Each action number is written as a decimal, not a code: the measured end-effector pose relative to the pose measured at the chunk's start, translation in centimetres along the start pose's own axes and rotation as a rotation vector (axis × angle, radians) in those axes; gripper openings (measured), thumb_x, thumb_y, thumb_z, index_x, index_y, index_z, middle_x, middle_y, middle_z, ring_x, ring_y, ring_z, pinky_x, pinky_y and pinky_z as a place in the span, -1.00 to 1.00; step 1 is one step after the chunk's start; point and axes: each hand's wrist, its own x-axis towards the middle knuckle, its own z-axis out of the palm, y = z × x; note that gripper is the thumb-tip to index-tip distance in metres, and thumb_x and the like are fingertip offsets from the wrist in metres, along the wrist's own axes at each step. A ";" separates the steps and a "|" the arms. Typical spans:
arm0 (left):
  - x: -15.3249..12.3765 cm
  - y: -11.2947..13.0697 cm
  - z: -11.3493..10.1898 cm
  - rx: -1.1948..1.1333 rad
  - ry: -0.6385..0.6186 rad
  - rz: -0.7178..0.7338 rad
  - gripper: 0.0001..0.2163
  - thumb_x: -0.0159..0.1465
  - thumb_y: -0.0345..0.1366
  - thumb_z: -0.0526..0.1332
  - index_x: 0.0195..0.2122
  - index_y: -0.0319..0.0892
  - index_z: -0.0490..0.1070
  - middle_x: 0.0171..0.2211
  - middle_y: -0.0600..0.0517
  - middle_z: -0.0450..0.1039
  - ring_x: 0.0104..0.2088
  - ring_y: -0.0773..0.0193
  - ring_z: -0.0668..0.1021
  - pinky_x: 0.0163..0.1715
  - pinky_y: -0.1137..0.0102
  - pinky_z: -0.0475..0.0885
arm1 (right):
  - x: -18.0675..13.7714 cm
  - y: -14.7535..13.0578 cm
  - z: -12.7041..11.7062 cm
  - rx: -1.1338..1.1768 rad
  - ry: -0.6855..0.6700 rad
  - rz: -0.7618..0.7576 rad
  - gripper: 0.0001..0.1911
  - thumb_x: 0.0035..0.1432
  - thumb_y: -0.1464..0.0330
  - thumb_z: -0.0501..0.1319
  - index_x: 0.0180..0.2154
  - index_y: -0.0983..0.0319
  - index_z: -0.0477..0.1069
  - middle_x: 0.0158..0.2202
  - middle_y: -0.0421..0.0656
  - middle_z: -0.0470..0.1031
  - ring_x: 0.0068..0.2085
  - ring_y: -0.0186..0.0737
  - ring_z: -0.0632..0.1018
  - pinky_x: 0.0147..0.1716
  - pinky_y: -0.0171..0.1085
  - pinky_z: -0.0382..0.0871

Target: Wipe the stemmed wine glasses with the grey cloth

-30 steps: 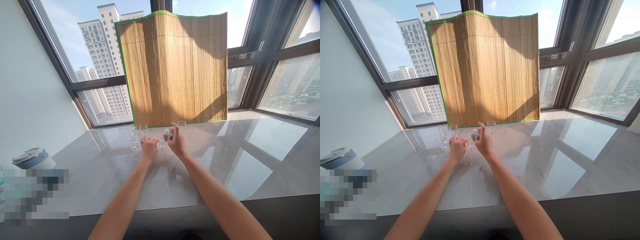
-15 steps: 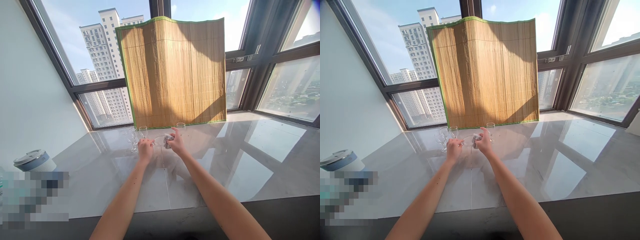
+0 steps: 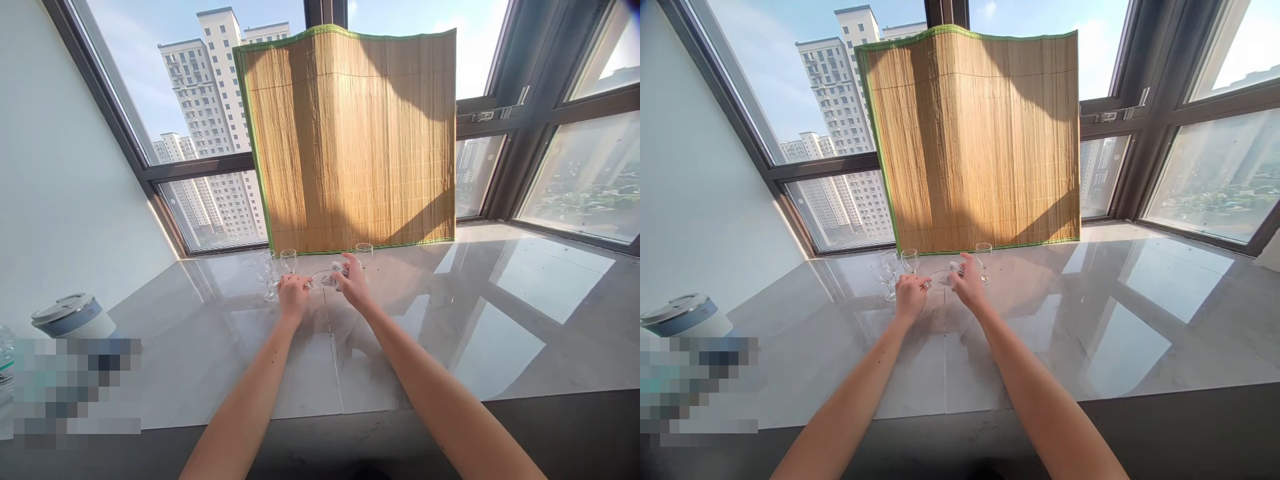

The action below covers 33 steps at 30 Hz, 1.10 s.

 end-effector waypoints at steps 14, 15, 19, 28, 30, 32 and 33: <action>0.3 0.1 -0.3 -0.039 0.093 0.141 -0.64 0.20 -0.57 0.09 -0.29 -0.05 0.65 -0.38 -0.06 0.47 -0.14 0.08 0.34 -0.10 0.22 0.32 | 0.8 1.7 0.0 0.018 -0.046 0.236 -0.09 -0.17 0.32 0.32 0.22 0.16 0.01 -0.07 -0.08 0.36 -0.41 -0.32 0.43 -0.55 -0.33 0.31; 0.3 0.1 -0.3 -0.039 0.098 0.133 -0.65 0.21 -0.56 0.10 -0.28 -0.06 0.64 -0.37 -0.06 0.47 -0.14 0.08 0.34 -0.10 0.22 0.32 | 0.8 1.8 0.1 0.033 -0.064 0.260 -0.06 -0.17 0.29 0.35 0.24 0.16 -0.01 -0.09 -0.08 0.37 -0.41 -0.31 0.44 -0.55 -0.33 0.32; 0.2 0.2 -0.4 -0.031 0.079 0.116 -0.69 0.24 -0.51 0.12 -0.22 -0.07 0.64 -0.34 -0.07 0.48 -0.13 0.07 0.36 -0.08 0.22 0.32 | 0.8 1.9 0.3 0.025 -0.089 0.260 -0.06 -0.17 0.26 0.37 0.24 0.19 0.03 -0.34 -0.22 0.40 -0.43 -0.25 0.45 -0.56 -0.33 0.32; 0.2 -0.5 0.0 -0.031 -0.024 -0.049 -0.68 0.21 -0.53 0.16 -0.11 -0.13 0.61 -0.34 -0.07 0.50 -0.11 0.05 0.40 -0.10 0.24 0.34 | 1.0 0.3 -0.8 0.248 0.074 0.284 -0.21 -0.21 0.21 0.38 0.08 0.20 0.18 -0.22 -0.11 0.45 -0.31 -0.17 0.51 -0.49 -0.31 0.37; 0.2 -0.7 0.1 -0.050 -0.032 -0.053 -0.67 0.19 -0.53 0.16 -0.12 -0.13 0.61 -0.34 -0.07 0.51 -0.12 0.06 0.41 -0.11 0.24 0.35 | 1.0 0.2 -0.9 0.282 0.061 0.261 -0.22 -0.22 0.20 0.39 0.06 0.20 0.19 -0.21 -0.11 0.45 -0.30 -0.16 0.51 -0.47 -0.29 0.38; 0.2 -0.6 0.2 -0.071 -0.035 -0.004 -0.65 0.18 -0.56 0.15 -0.13 -0.11 0.62 -0.34 -0.06 0.51 -0.12 0.07 0.41 -0.11 0.26 0.36 | 1.0 0.3 -0.8 0.219 0.047 0.217 -0.25 -0.23 0.23 0.38 0.04 0.20 0.21 -0.29 -0.15 0.45 -0.33 -0.18 0.50 -0.46 -0.28 0.37; 0.2 -0.5 0.2 -0.079 -0.029 0.025 -0.64 0.18 -0.57 0.14 -0.14 -0.10 0.62 -0.34 -0.05 0.52 -0.13 0.07 0.41 -0.11 0.26 0.36 | 1.0 0.4 -0.7 0.165 0.044 0.198 -0.27 -0.22 0.25 0.37 0.03 0.20 0.22 -0.33 -0.18 0.44 -0.35 -0.19 0.49 -0.46 -0.28 0.36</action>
